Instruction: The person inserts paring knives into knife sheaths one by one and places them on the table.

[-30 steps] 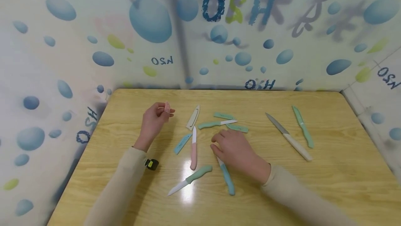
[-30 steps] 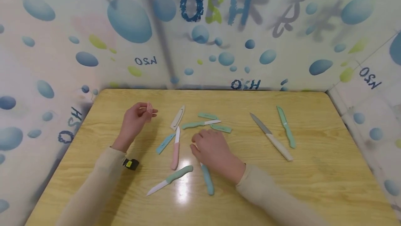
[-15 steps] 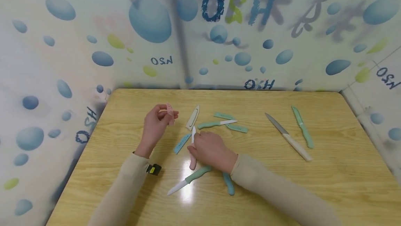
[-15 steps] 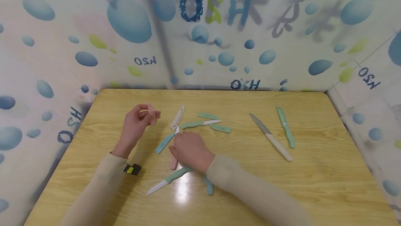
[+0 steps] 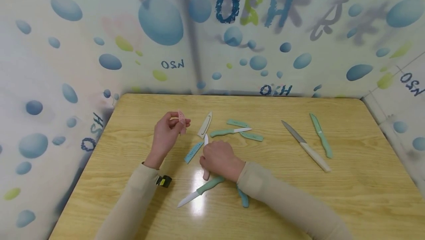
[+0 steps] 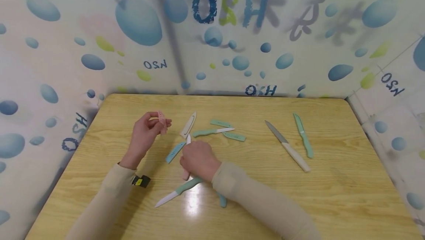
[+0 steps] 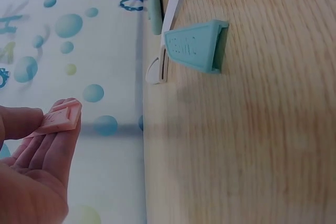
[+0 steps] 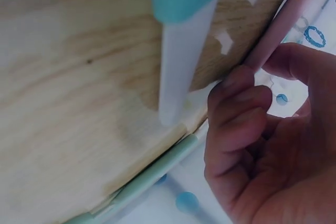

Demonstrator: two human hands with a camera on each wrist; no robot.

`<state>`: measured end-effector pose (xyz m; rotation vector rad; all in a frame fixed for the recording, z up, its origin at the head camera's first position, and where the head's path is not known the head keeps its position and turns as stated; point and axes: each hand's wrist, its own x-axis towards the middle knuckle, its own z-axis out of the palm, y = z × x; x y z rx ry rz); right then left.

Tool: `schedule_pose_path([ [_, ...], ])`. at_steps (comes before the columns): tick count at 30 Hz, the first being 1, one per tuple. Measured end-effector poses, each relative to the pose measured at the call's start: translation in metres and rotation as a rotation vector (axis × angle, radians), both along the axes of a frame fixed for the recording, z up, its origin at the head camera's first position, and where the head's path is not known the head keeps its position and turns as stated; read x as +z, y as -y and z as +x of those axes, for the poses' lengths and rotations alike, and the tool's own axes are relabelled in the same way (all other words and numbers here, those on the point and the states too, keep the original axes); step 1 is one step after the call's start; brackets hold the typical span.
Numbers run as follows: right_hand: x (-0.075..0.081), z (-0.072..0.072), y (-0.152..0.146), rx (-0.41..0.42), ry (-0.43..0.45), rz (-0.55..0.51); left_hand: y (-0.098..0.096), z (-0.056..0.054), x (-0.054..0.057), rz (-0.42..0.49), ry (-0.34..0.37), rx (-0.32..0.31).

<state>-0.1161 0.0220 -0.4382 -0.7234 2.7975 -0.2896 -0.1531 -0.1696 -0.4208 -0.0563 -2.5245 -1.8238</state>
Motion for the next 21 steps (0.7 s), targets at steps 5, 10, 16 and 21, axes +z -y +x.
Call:
schedule_pose_path([
  [5, -0.001, -0.003, -0.001, -0.03, 0.073, -0.008, 0.0, 0.0, -0.001, 0.022, 0.001, -0.003],
  [10, -0.002, -0.005, -0.005, -0.063, 0.111, 0.002, -0.001, 0.0, -0.001, 0.066, 0.019, -0.004],
  [16, 0.003, -0.002, -0.017, -0.123, 0.151, -0.128, -0.003, 0.0, -0.002, 0.168, 0.031, 0.004],
  [21, 0.012, 0.004, -0.034, -0.157, 0.245, -0.325, -0.005, 0.001, 0.0, 0.247, 0.028, -0.005],
])
